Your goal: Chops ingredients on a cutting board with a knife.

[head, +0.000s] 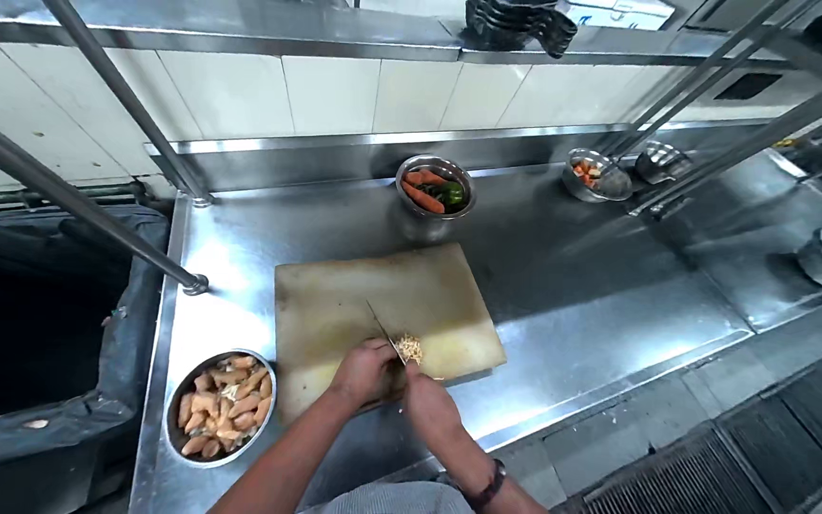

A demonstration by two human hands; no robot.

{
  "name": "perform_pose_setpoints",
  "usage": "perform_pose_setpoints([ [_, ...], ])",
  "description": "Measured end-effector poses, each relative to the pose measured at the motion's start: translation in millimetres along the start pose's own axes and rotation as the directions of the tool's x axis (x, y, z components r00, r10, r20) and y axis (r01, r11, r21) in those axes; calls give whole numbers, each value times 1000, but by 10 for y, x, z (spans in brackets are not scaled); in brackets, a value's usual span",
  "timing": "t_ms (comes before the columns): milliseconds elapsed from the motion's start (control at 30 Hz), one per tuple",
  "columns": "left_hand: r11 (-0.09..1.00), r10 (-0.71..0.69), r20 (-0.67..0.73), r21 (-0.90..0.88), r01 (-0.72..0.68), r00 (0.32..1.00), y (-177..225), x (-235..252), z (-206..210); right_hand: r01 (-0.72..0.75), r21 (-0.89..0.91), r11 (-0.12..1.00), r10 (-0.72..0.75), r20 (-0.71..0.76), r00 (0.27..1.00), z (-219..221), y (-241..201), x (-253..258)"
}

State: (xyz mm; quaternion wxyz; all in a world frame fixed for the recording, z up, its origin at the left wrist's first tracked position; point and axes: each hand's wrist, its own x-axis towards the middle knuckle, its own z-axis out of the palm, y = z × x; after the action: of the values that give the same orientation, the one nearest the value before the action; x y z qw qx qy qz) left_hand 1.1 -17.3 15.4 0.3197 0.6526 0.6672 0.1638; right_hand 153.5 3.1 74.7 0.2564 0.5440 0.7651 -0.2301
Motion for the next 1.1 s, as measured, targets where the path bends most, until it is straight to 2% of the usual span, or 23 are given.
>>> perform_pose_setpoints([
  [100, 999, 31, -29, 15, -31, 999, -28, 25, 26, -24, -4, 1000, 24, 89, 996, -301, -16, -248],
  [233, 1000, -4, -18, -14, 4, 1000, -31, 22, 29, -18, 31, 999, 19, -19, 1000, 95, 35, 2],
  [267, 1000, -11, -6, -11, 11, 1000, -26, 28, 6, -20, 20, 1000, 20, -16, 1000, 77, 18, 8],
  [400, 999, 35, 15, 26, -36, 999, -75, 27, -16, -35, -5, 999, 36, 115, 993, -296, -23, -298],
  [533, 998, 49, 2, 28, -49, 999, -65, 11, -29, -18, 29, 999, 18, 5, 1000, 64, -22, -6],
  [667, 993, 103, -29, 61, -101, 994, -125, -12, 7, -19, 8, 1000, 18, 97, 995, -238, -29, -274],
  [800, 994, 94, -43, 67, -91, 995, -136, -16, 37, 12, 48, 999, -12, -9, 1000, 158, 8, 30],
  [900, 997, 60, -15, 56, -59, 998, -117, -55, 11, 17, 50, 999, -16, -24, 1000, 197, -11, 79],
  [1100, 999, 8, -15, 43, -7, 1000, -109, -30, 8, -14, 34, 999, 10, 97, 995, -247, -33, -298],
])
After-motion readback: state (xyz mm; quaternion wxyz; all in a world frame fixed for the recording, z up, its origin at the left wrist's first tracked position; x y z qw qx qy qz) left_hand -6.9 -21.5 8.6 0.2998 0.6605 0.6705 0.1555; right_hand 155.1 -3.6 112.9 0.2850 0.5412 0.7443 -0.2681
